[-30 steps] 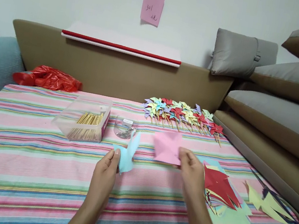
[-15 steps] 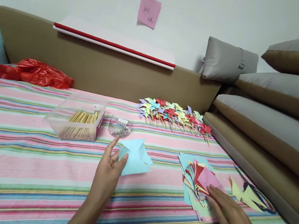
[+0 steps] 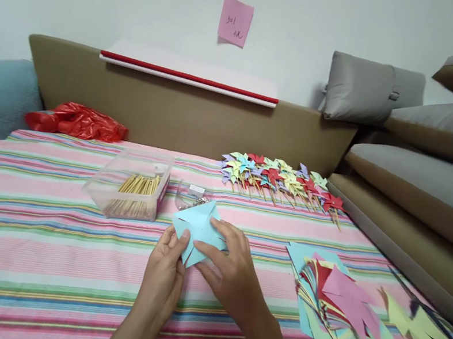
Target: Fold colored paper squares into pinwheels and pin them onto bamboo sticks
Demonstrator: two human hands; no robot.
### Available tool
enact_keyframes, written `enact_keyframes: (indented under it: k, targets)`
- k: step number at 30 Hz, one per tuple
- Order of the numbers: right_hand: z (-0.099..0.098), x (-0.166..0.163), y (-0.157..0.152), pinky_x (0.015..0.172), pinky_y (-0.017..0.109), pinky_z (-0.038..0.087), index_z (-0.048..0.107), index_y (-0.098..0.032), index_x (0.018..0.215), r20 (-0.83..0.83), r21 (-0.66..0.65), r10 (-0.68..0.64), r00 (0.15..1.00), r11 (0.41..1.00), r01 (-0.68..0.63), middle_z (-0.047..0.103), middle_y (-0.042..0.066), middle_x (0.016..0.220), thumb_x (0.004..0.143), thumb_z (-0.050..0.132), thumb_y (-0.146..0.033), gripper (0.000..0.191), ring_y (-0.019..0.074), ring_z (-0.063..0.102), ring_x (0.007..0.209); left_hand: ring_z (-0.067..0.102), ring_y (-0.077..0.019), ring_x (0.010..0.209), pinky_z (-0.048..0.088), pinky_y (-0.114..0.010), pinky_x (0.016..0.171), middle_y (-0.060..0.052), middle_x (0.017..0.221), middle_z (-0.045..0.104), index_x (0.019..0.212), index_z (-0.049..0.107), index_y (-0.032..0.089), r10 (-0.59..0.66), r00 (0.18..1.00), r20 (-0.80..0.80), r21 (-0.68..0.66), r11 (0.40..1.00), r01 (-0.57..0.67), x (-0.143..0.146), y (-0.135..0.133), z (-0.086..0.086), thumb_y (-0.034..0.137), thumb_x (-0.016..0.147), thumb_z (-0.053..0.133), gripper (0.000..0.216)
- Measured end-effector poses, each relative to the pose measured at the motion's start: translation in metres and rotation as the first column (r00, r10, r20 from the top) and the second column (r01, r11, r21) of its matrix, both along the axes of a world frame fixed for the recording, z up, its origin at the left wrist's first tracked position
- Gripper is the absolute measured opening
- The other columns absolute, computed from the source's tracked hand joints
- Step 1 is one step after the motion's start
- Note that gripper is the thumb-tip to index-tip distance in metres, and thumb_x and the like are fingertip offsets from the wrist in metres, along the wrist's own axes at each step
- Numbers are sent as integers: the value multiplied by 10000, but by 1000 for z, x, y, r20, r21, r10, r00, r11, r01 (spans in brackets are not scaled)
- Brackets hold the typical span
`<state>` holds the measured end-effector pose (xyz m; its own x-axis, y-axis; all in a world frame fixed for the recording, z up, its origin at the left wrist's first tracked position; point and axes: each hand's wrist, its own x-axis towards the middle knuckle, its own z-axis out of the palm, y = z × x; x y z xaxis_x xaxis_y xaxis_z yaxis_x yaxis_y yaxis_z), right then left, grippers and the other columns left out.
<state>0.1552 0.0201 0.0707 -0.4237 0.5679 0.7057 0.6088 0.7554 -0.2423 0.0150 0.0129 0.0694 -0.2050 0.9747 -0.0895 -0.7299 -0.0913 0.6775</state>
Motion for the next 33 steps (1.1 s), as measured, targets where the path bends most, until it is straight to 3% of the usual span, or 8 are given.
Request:
enact_keyframes:
  k: [2,5,10,16,22,28,33]
  targets:
    - [-10,-4,0,1024,500,469,740,-268,1062,-127,-26,-13,992,1000,10,541,120,1381,935,610,-167,207,291,480,1292,686,-132,983,560,-194,848,-36,1131,732,1106,686,226,-13,1000,5,0,1000,13,-2,-2,3,196,778,818,356]
    - [-13,1,-5,1029,470,462,750,-310,1044,-262,-171,-31,965,985,-15,522,81,1387,957,595,-199,210,266,478,1296,678,-135,1007,562,-210,881,-36,1128,735,1092,706,220,-65,998,-4,-26,998,65,-2,-6,6,217,810,797,297]
    - [-9,9,-9,1100,477,392,750,-324,1051,-381,-409,-88,920,909,-82,478,61,1445,983,554,-287,211,265,428,1363,692,-145,908,585,-292,902,-36,988,757,952,746,175,-198,979,-42,-89,977,193,4,-11,4,252,831,784,148]
    - [-10,8,-10,1057,437,442,753,-261,836,-621,-602,-334,709,783,-158,580,73,1267,874,692,-368,129,269,538,1258,693,-188,1003,543,-377,1008,-43,1035,758,1013,759,193,-199,972,-123,-23,980,198,20,-16,-4,351,873,736,213]
    - [-3,3,-16,884,365,547,689,-223,782,-726,-628,-385,570,709,-321,575,58,1182,841,708,-365,155,233,637,1058,677,-230,1085,536,-411,1017,-61,1060,759,1002,759,192,-127,980,-155,-6,992,128,30,-22,-6,377,871,732,228]
    - [-5,-1,-17,832,339,559,648,-214,763,-747,-599,-360,559,728,-332,566,48,1081,838,693,-345,158,221,636,1013,707,-166,978,571,-297,935,-37,958,775,921,766,186,-75,990,-119,-15,997,73,33,-21,-8,253,812,804,134]
    - [-4,-5,-20,827,340,554,612,-216,761,-736,-594,-349,580,743,-307,555,32,1015,847,659,-312,137,208,633,974,709,-138,897,581,-248,874,-38,919,778,967,769,174,-46,993,-108,-18,999,45,35,-21,-8,220,790,820,190]
